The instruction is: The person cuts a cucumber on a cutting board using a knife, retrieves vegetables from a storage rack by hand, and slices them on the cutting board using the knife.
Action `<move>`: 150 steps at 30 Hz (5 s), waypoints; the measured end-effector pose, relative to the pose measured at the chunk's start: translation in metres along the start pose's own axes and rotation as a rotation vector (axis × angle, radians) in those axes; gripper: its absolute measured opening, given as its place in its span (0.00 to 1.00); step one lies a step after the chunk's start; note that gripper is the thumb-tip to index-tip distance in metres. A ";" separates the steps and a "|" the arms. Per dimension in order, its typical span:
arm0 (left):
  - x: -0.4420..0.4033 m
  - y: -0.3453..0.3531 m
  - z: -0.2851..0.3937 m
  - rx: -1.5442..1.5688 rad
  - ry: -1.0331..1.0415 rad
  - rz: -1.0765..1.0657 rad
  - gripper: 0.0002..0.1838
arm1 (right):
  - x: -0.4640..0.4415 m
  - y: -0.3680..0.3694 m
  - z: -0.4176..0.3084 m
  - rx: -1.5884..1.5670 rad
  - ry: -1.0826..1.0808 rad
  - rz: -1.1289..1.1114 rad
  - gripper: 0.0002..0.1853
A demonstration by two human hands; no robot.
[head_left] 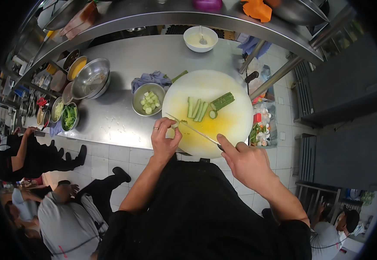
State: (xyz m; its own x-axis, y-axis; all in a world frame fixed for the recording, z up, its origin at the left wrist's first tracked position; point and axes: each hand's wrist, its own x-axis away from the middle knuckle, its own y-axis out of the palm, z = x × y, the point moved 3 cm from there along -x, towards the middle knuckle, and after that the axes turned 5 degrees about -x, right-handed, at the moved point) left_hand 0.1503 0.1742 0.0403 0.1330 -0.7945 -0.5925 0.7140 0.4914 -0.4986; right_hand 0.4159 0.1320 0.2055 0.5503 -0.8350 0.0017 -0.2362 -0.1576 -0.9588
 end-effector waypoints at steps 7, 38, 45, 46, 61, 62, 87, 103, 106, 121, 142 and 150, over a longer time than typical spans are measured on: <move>-0.001 0.000 0.000 0.032 -0.023 0.000 0.16 | 0.001 -0.011 -0.010 0.109 -0.061 -0.082 0.36; 0.024 0.016 -0.025 -0.118 -0.103 -0.157 0.13 | 0.022 0.059 0.023 -0.020 0.105 -0.086 0.37; 0.025 0.017 -0.026 -0.111 -0.119 -0.132 0.12 | 0.011 0.039 -0.001 -0.049 0.117 -0.055 0.33; 0.025 0.017 -0.027 -0.105 -0.114 -0.138 0.12 | 0.011 0.052 0.004 -0.033 0.115 -0.095 0.33; 0.027 0.006 -0.031 -0.018 -0.213 -0.219 0.15 | 0.013 0.038 -0.002 -0.048 0.109 -0.163 0.31; 0.028 0.007 -0.034 -0.024 -0.232 -0.240 0.14 | 0.017 0.031 0.003 -0.072 0.116 -0.167 0.31; -0.112 0.134 0.029 0.013 0.046 -0.605 0.32 | 0.024 0.081 0.007 -0.571 0.363 -0.061 0.25; -0.039 0.043 0.004 0.060 0.033 -0.452 0.28 | -0.007 0.050 0.065 -0.463 0.479 0.059 0.24; -0.010 0.032 0.004 0.135 0.097 -0.314 0.25 | 0.004 0.019 0.042 -0.372 0.350 0.097 0.25; -0.012 0.032 0.026 0.071 0.025 -0.192 0.21 | 0.026 -0.036 -0.003 0.153 0.041 -0.046 0.41; -0.018 0.018 0.023 0.124 0.069 -0.246 0.19 | -0.012 0.065 0.053 -0.298 0.100 0.082 0.27; -0.013 0.023 0.029 0.057 -0.009 -0.214 0.16 | 0.011 -0.032 0.004 0.087 0.014 0.031 0.36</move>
State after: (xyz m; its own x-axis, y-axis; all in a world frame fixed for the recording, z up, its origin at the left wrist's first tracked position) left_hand 0.1845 0.1856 0.0547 -0.0197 -0.8816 -0.4715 0.7642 0.2908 -0.5757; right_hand 0.4328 0.1295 0.2350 0.5321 -0.8463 -0.0250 -0.1824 -0.0858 -0.9795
